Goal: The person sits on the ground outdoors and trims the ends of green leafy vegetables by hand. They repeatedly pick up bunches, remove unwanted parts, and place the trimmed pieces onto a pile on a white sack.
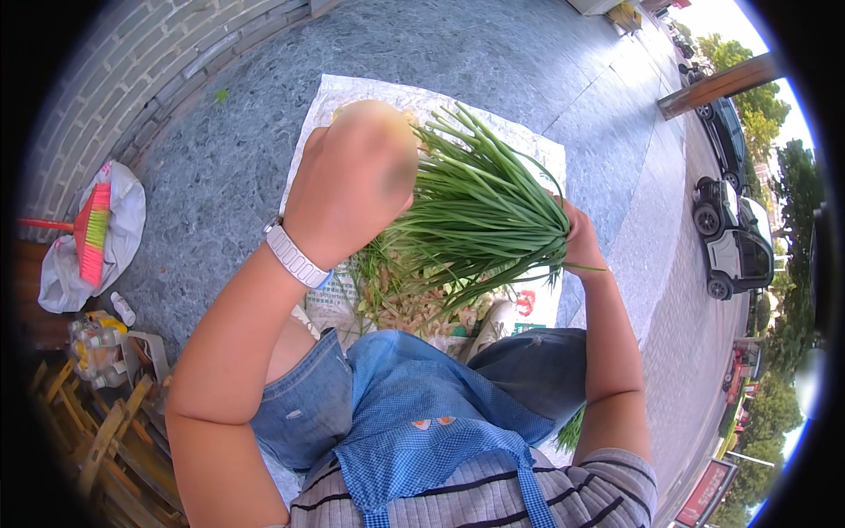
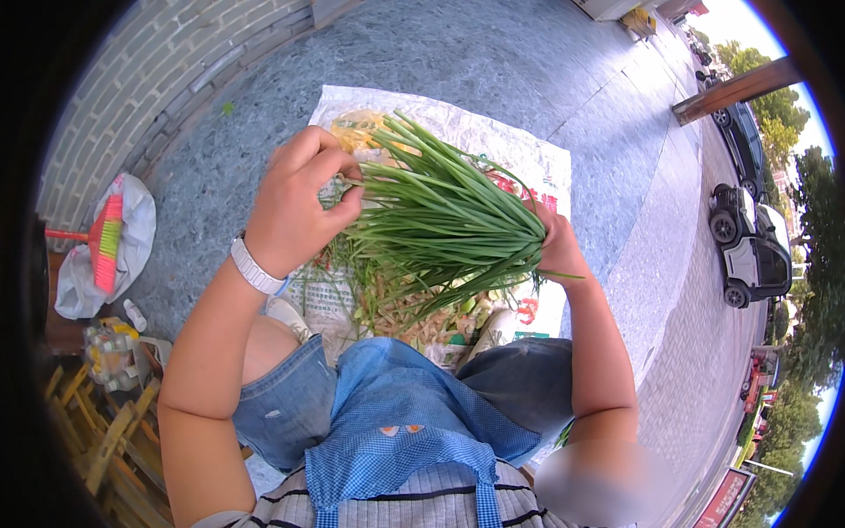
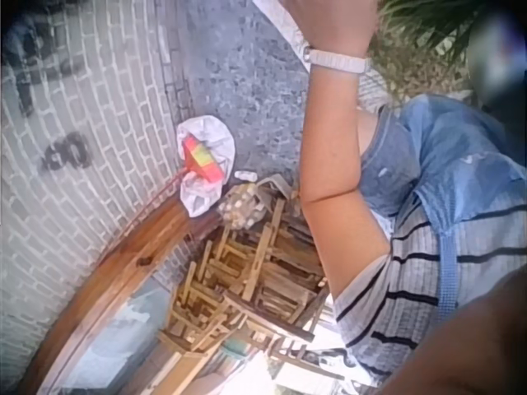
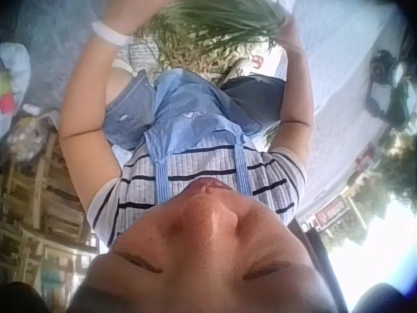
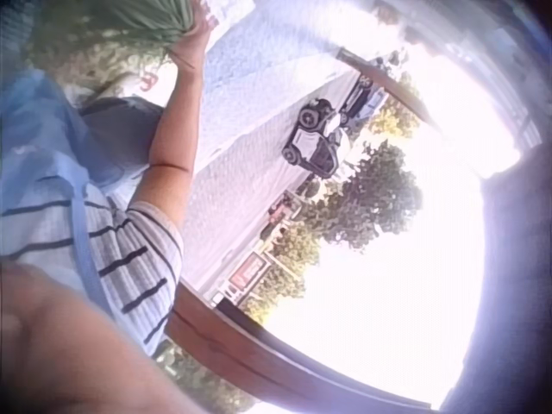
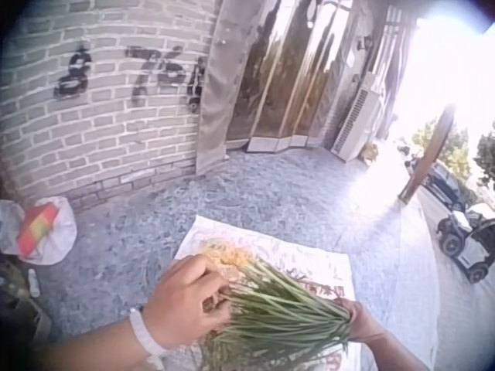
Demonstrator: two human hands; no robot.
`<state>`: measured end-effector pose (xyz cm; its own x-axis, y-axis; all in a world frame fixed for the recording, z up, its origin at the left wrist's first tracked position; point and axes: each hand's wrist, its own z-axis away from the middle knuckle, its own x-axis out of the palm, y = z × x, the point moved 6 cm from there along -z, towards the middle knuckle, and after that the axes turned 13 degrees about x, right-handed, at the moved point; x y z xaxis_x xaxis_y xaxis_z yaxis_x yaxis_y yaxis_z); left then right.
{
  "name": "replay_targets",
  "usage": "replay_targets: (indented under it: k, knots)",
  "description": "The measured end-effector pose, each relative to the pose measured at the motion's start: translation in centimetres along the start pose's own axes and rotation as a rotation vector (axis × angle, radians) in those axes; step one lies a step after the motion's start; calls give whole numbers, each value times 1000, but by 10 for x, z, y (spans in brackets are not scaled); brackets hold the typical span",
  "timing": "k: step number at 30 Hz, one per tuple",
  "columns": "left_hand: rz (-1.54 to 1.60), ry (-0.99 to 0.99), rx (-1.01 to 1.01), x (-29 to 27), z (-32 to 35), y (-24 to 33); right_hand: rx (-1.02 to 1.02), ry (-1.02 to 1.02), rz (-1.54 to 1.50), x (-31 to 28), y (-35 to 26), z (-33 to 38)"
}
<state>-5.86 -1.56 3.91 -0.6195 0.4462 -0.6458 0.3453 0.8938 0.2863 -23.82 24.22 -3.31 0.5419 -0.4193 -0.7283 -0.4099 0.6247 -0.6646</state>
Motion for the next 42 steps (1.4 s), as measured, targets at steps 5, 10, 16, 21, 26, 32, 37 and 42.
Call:
replay_targets:
  k: [5, 10, 16, 21, 26, 32, 37, 42]
  knots:
    - [-19, -61, -76, -4, 3, -6, -55, 75, 22, -1, -12, 3]
    - [-44, -75, -119, -7, 4, -14, -64, 68, -14, -2, -13, 3]
    - [-86, -77, -138, -10, 6, -21, -41, 26, -44, 0, -11, 2]
    - [-40, -51, -300, -19, 12, -43, -11, 11, -77, -3, 7, -2]
    - [-103, -157, -329, -19, 16, -52, 44, 30, -124, -4, 9, -4]
    - [146, 175, -125, -18, -6, -11, 104, -124, -191, 8, 3, -3]
    - [-29, 153, 47, -4, -7, 10, 62, -126, -113, 21, -9, -2]
    - [-123, 196, -48, 9, -7, -2, 24, -103, -94, 31, -23, 0]
